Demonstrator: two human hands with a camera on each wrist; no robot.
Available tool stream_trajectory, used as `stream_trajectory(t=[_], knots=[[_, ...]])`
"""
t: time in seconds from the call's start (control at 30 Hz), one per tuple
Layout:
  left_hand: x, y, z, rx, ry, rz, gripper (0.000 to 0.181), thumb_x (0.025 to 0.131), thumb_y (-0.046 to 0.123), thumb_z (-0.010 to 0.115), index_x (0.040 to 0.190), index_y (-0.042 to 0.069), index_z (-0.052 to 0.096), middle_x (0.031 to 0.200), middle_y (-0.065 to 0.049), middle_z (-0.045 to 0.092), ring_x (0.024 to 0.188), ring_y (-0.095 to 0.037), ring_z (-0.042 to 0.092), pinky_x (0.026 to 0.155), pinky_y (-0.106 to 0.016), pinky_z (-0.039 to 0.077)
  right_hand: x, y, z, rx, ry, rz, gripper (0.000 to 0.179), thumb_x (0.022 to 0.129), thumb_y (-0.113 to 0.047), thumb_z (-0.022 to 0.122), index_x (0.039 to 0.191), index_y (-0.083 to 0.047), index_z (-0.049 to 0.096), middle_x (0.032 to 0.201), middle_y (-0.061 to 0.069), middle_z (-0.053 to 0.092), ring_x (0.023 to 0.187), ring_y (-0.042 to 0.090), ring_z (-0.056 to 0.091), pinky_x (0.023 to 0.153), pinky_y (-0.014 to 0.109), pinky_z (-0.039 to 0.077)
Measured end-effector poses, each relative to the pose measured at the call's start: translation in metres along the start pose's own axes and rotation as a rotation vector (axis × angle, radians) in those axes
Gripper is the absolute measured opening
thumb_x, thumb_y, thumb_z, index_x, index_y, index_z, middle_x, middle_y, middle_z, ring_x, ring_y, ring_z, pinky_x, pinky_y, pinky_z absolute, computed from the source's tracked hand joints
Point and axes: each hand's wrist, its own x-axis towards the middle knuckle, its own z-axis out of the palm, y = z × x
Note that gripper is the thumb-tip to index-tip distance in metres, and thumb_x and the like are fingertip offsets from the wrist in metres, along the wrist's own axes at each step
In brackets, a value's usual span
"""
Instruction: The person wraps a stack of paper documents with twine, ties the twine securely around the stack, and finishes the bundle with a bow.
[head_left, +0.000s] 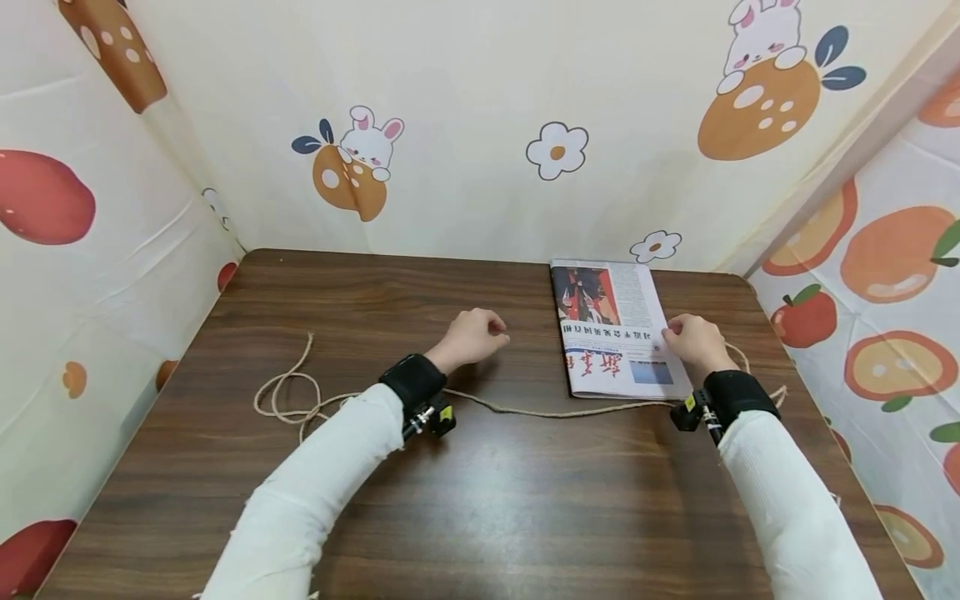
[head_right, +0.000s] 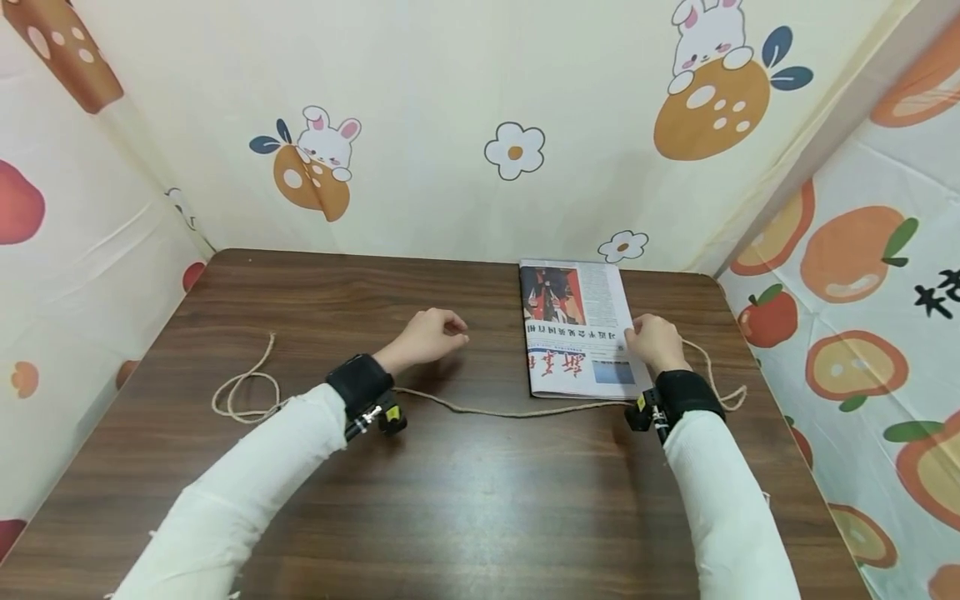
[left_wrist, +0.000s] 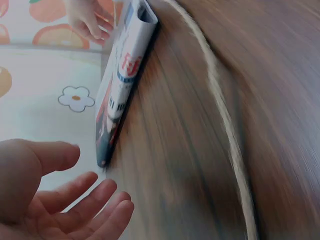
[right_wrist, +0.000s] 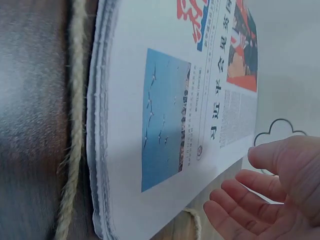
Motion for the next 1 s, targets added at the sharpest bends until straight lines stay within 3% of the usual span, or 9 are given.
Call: stream_trajectory(t=[0.3,0.53,0.87,1.0], knots=[[0.027,0.023,0.029,-0.034,0.023,-0.055,0.023,0.086,0.02,0.063,0.102,0.006,0.069,0.102,-0.007,0.068,0.094,-0.021,0.062,0.08,-0.032,0.047,0.007,0.006,0.003,-0.012,-0.022,0.058,0.042,0.092,-0.018,0.044,0.114,0.016,0.052,0.111,0.033,0.055,0.097,0.044,0.053,0.083,0.052,0.041],[0.042,0.036,0.038,-0.034,0.026,-0.091,0.023,0.086,0.021,0.062,0.104,0.007,0.069,0.106,-0.006,0.067,0.097,-0.021,0.061,0.083,-0.034,0.046,0.007,0.014,0.003,-0.048,-0.019,0.072,0.042,0.09,-0.018,0.045,0.112,0.016,0.055,0.109,0.034,0.056,0.095,0.047,0.054,0.081,0.053,0.042],[0.069,0.041,0.054,-0.064,0.014,-0.162,0.025,0.086,0.023,0.063,0.105,0.007,0.068,0.108,-0.006,0.066,0.097,-0.021,0.06,0.082,-0.032,0.046,0.012,0.019,0.002,-0.052,-0.032,0.099,0.04,0.09,-0.018,0.045,0.11,0.015,0.056,0.11,0.034,0.056,0.098,0.048,0.052,0.083,0.055,0.041],[0.077,0.041,0.059,-0.096,0.017,-0.178,0.024,0.085,0.022,0.064,0.103,0.006,0.069,0.1,-0.007,0.068,0.085,-0.019,0.065,0.077,-0.029,0.048,0.015,0.012,0.002,-0.048,-0.072,0.095,0.041,0.091,-0.019,0.045,0.111,0.015,0.057,0.11,0.033,0.057,0.097,0.046,0.053,0.083,0.053,0.041]])
